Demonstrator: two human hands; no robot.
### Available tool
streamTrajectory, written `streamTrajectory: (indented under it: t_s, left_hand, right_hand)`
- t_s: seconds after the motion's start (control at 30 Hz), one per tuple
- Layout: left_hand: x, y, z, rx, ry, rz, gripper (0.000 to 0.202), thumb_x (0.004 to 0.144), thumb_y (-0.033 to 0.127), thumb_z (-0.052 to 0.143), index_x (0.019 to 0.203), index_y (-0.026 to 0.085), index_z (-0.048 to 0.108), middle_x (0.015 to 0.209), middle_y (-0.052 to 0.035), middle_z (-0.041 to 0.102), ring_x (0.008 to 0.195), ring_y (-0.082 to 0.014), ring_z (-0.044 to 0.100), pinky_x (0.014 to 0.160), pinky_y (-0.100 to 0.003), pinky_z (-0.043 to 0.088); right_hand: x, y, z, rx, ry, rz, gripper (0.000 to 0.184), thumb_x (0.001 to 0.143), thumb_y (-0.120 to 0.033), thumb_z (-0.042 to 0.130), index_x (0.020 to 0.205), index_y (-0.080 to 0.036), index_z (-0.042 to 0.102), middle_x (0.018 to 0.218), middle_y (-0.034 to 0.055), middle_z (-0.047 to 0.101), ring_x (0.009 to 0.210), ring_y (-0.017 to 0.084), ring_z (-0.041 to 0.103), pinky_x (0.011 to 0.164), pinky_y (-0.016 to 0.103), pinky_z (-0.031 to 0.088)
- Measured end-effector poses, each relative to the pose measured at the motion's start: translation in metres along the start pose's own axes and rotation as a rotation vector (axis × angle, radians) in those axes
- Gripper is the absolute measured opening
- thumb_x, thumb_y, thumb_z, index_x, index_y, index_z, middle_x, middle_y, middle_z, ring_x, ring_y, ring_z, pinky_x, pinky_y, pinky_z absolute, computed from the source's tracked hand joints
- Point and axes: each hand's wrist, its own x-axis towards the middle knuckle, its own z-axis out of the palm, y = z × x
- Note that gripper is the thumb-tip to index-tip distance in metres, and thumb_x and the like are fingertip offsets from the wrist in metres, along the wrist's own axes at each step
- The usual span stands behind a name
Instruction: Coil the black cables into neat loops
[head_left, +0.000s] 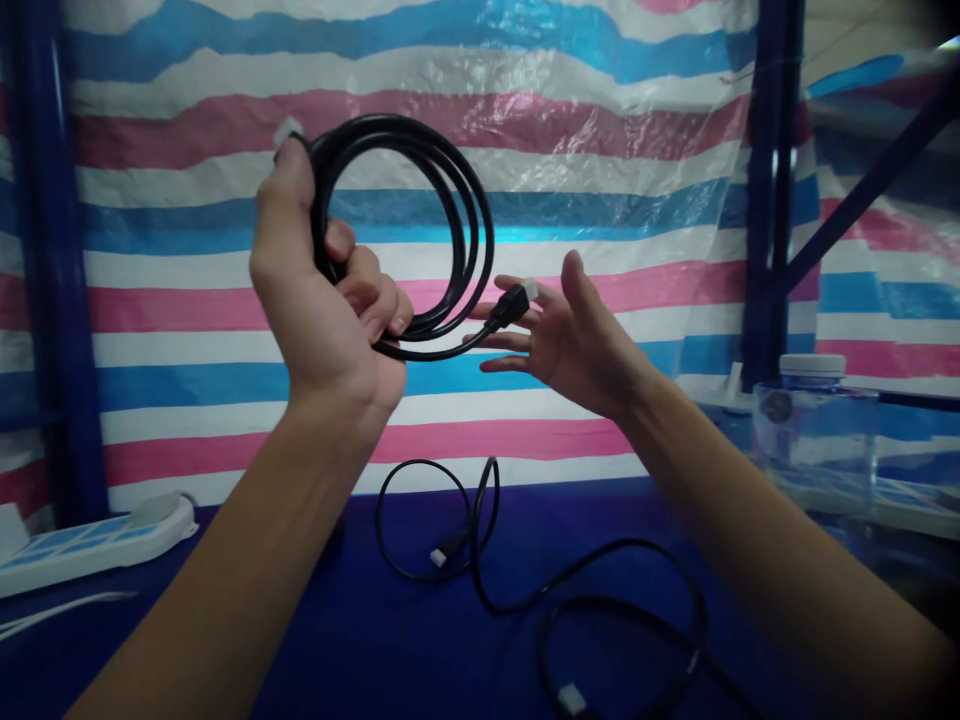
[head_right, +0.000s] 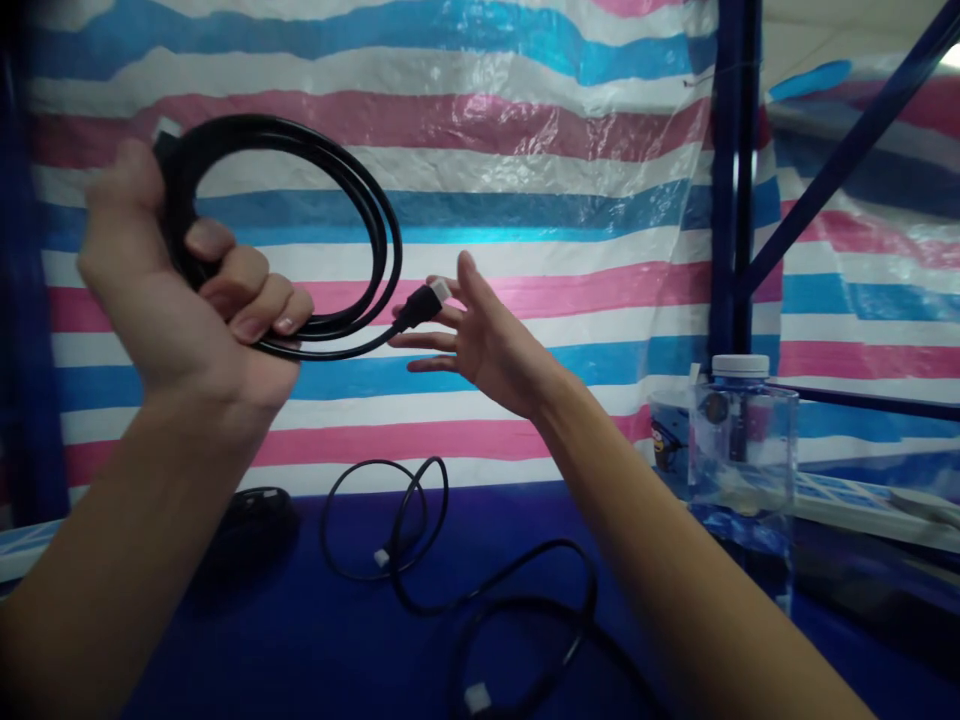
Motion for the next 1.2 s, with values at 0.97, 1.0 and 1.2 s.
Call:
streamTrajectory:
  t_s: [0.97, 1.0, 1.2]
  left_hand:
    - [0.006, -0.022, -0.005, -0.086, -0.015, -0.375, 0.032, 0.088, 0.046, 0.040, 0.067, 0.021, 0.037, 0.041, 0.0095, 0.019, 0.033, -0.0053, 0.019, 0.040, -0.020, 0.029]
    - [0.007, -0.022, -0.007, -0.052, -0.043, -0.359, 0.030, 0.087, 0.046, 0.042, 0.069, 0.022, 0.038, 0.040, 0.0096, 0.018, 0.033, -0.0055, 0.019, 0.039, -0.020, 0.029]
    - [0.005, -0.018, -0.007, 0.241, -0.324, -0.366, 0.032, 0.084, 0.049, 0.044, 0.070, 0.020, 0.045, 0.037, 0.0104, 0.018, 0.029, -0.0053, 0.017, 0.037, -0.021, 0.034]
  right_hand:
    - [0.005, -0.010, 0.023, -0.695, 0.332, -0.273, 0.049, 0.072, -0.009, 0.055, 0.117, -0.026, 0.047, 0.104, 0.0032, 0.054, 0.102, 0.024, 0.052, 0.081, 0.040, 0.047]
    - [0.005, -0.010, 0.020, -0.726, 0.316, -0.237, 0.044, 0.072, -0.008, 0.055, 0.113, -0.024, 0.049, 0.102, 0.0036, 0.055, 0.098, 0.024, 0.053, 0.079, 0.040, 0.047]
    - [0.001, -0.009, 0.007, -0.863, 0.073, -0.237, 0.049, 0.076, -0.006, 0.051, 0.123, -0.018, 0.044, 0.107, 0.0065, 0.055, 0.101, 0.023, 0.051, 0.089, 0.040, 0.043]
